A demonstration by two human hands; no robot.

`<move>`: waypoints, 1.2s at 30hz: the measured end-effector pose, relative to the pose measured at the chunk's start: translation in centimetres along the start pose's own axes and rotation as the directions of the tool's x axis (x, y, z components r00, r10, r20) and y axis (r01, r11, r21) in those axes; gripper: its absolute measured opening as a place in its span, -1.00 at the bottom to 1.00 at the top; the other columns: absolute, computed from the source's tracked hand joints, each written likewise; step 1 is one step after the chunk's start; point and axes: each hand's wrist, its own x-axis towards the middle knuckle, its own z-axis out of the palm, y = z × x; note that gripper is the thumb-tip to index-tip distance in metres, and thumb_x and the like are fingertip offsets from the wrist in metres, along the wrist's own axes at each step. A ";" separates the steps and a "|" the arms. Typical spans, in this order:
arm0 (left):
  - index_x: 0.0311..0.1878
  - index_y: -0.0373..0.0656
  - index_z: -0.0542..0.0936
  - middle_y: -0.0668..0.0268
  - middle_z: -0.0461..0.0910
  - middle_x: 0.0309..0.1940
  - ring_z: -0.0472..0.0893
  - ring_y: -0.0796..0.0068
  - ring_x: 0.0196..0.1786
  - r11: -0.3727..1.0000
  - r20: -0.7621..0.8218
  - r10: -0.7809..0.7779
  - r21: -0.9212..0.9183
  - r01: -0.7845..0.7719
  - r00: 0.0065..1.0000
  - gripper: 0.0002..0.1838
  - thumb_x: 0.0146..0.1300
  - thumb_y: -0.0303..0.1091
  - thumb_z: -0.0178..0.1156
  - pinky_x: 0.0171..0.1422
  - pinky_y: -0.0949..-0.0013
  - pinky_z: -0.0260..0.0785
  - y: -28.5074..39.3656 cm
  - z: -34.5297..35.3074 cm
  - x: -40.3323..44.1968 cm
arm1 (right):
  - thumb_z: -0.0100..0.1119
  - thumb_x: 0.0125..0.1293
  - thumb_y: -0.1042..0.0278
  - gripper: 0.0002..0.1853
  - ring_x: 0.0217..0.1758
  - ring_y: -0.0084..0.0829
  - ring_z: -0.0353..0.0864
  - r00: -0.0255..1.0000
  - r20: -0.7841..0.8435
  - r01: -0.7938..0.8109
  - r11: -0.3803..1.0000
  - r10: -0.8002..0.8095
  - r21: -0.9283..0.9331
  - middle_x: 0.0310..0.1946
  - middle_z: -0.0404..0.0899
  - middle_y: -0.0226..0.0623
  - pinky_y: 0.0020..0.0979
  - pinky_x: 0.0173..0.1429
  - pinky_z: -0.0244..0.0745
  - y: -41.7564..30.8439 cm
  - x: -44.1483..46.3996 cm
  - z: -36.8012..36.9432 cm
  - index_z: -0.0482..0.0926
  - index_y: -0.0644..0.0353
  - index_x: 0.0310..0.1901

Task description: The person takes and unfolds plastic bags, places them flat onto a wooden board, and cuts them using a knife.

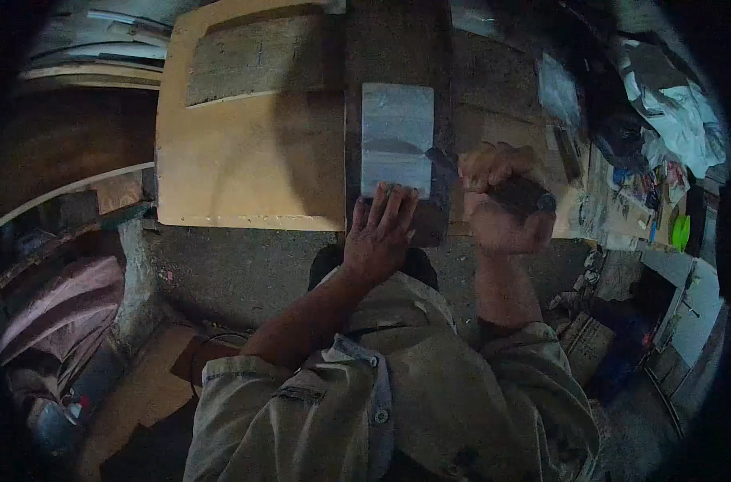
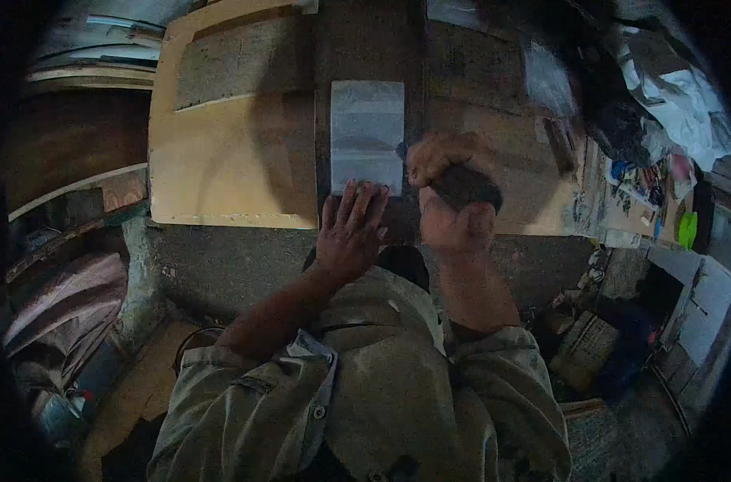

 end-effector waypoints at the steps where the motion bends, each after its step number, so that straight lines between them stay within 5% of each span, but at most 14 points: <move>1: 0.42 -0.09 0.24 0.06 0.13 0.40 0.07 -0.03 0.49 1.000 -0.008 0.008 -0.030 -0.008 1.000 -0.29 0.22 -0.15 0.20 0.39 -0.23 0.03 0.0 0.0 -0.2 | 0.03 0.27 -0.37 -0.33 -0.27 -0.36 0.39 0.999 -0.027 0.024 0.999 -0.023 0.043 -0.34 0.42 -0.28 -0.29 -0.15 0.27 0.2 -0.1 0.1 0.49 0.26 -0.16; 11: 0.45 -0.17 0.16 -0.02 0.06 0.44 -0.01 -0.07 0.52 0.997 0.131 -0.050 -0.050 0.057 0.990 -0.29 0.32 -0.07 0.08 0.53 -0.14 -0.16 0.1 0.5 0.0 | -0.11 0.22 -0.49 -0.27 -0.31 -0.34 0.33 0.992 0.089 -0.096 0.990 0.087 0.100 -0.37 0.38 -0.24 -0.22 -0.12 0.25 -0.2 0.1 4.6 0.43 0.21 -0.21; 14: 0.43 -0.19 0.19 -0.04 0.07 0.43 -0.01 -0.08 0.52 0.996 0.160 -0.026 -0.078 0.039 0.987 -0.31 0.33 -0.08 0.07 0.55 -0.14 -0.18 0.0 0.5 -0.2 | -0.06 0.20 -0.50 -0.26 -0.27 -0.34 0.35 0.985 0.175 -0.018 0.987 -0.011 0.159 -0.36 0.38 -0.23 -0.23 -0.10 0.25 -0.9 0.3 5.8 0.42 0.22 -0.20; 15: 0.43 -0.20 0.19 -0.04 0.08 0.43 -0.01 -0.09 0.52 0.996 0.130 -0.023 -0.088 0.035 0.991 -0.32 0.33 -0.08 0.07 0.55 -0.14 -0.18 0.0 0.5 -0.3 | -0.05 0.22 -0.46 -0.28 -0.26 -0.34 0.35 0.820 -0.389 -0.252 0.876 0.419 0.411 -0.35 0.38 -0.23 -0.23 -0.09 0.24 -1.1 -0.4 5.8 0.42 0.23 -0.19; 17: 0.42 -0.21 0.20 -0.04 0.08 0.43 -0.02 -0.09 0.52 0.995 0.102 -0.019 -0.097 0.028 0.995 -0.32 0.33 -0.09 0.08 0.55 -0.13 -0.18 0.0 0.5 -0.4 | -0.03 0.23 -0.43 -0.30 -0.25 -0.33 0.36 0.215 -0.633 -0.233 0.669 0.744 0.706 -0.35 0.39 -0.24 -0.23 -0.08 0.24 0.2 -0.9 5.3 0.42 0.23 -0.17; 18: 0.43 -0.21 0.19 -0.03 0.07 0.43 -0.01 -0.10 0.51 0.995 0.101 -0.023 -0.099 0.033 0.995 -0.32 0.33 -0.10 0.08 0.55 -0.13 -0.17 0.1 0.4 -0.2 | -0.03 0.26 -0.38 -0.34 -0.25 -0.33 0.36 0.778 -0.407 -0.299 0.851 0.479 0.431 -0.34 0.39 -0.25 -0.23 -0.08 0.24 2.0 -0.4 4.4 0.43 0.24 -0.15; 19: 0.43 -0.21 0.19 -0.03 0.07 0.43 0.00 -0.10 0.51 0.995 0.099 -0.028 -0.098 0.038 0.995 -0.32 0.33 -0.10 0.09 0.55 -0.13 -0.17 0.0 0.3 -0.1 | -0.03 0.29 -0.32 -0.37 -0.24 -0.34 0.36 0.987 0.109 -0.133 0.977 0.116 0.167 -0.33 0.40 -0.26 -0.23 -0.08 0.25 3.0 -0.1 4.0 0.43 0.24 -0.13; 23: 0.44 -0.21 0.17 -0.03 0.06 0.43 0.03 -0.11 0.49 1.000 0.084 -0.006 -0.030 0.008 0.996 -0.29 0.31 -0.10 0.12 0.54 -0.14 -0.14 -0.1 0.4 -0.2 | -0.02 0.31 -0.24 -0.43 -0.25 -0.33 0.35 0.989 0.065 -0.141 0.974 0.132 0.176 -0.32 0.41 -0.27 -0.23 -0.10 0.24 -0.3 -1.1 4.6 0.44 0.24 -0.13; 26: 0.45 -0.20 0.14 -0.03 0.05 0.43 0.03 -0.12 0.49 1.000 0.084 -0.002 -0.023 0.004 0.996 -0.27 0.30 -0.10 0.12 0.54 -0.14 -0.13 0.1 0.4 -0.1 | -0.01 0.27 -0.28 -0.42 -0.28 -0.35 0.32 0.839 -0.272 -0.197 0.729 0.472 0.656 -0.34 0.39 -0.28 -0.24 -0.12 0.21 -0.5 -2.3 3.7 0.44 0.21 -0.17; 28: 0.45 -0.20 0.14 -0.04 0.07 0.42 0.02 -0.13 0.49 0.997 0.103 -0.031 -0.069 0.038 0.994 -0.26 0.29 -0.11 0.13 0.53 -0.13 -0.13 0.2 0.1 0.1 | 0.00 0.26 -0.30 -0.41 -0.28 -0.36 0.31 0.991 0.057 -0.124 0.989 0.120 0.083 -0.36 0.39 -0.27 -0.26 -0.14 0.20 1.3 -0.3 3.0 0.45 0.20 -0.19; 32: 0.46 -0.19 0.13 -0.03 0.08 0.41 0.02 -0.14 0.49 0.996 0.100 -0.033 -0.074 0.040 0.994 -0.25 0.29 -0.12 0.14 0.52 -0.14 -0.11 0.2 0.3 0.0 | 0.00 0.27 -0.31 -0.41 -0.28 -0.37 0.31 0.985 0.156 -0.093 0.988 0.073 0.121 -0.36 0.39 -0.27 -0.28 -0.15 0.19 -0.6 -0.3 3.2 0.45 0.21 -0.19; 36: 0.40 -0.22 0.23 -0.05 0.09 0.39 0.01 -0.14 0.49 0.996 0.089 -0.028 -0.077 0.035 0.996 -0.31 0.28 -0.11 0.15 0.52 -0.18 -0.14 0.3 0.0 0.5 | -0.03 0.28 -0.33 -0.39 -0.31 -0.37 0.33 0.998 0.026 -0.061 0.998 0.060 0.024 -0.36 0.40 -0.26 -0.29 -0.19 0.21 0.2 -0.9 2.0 0.45 0.21 -0.19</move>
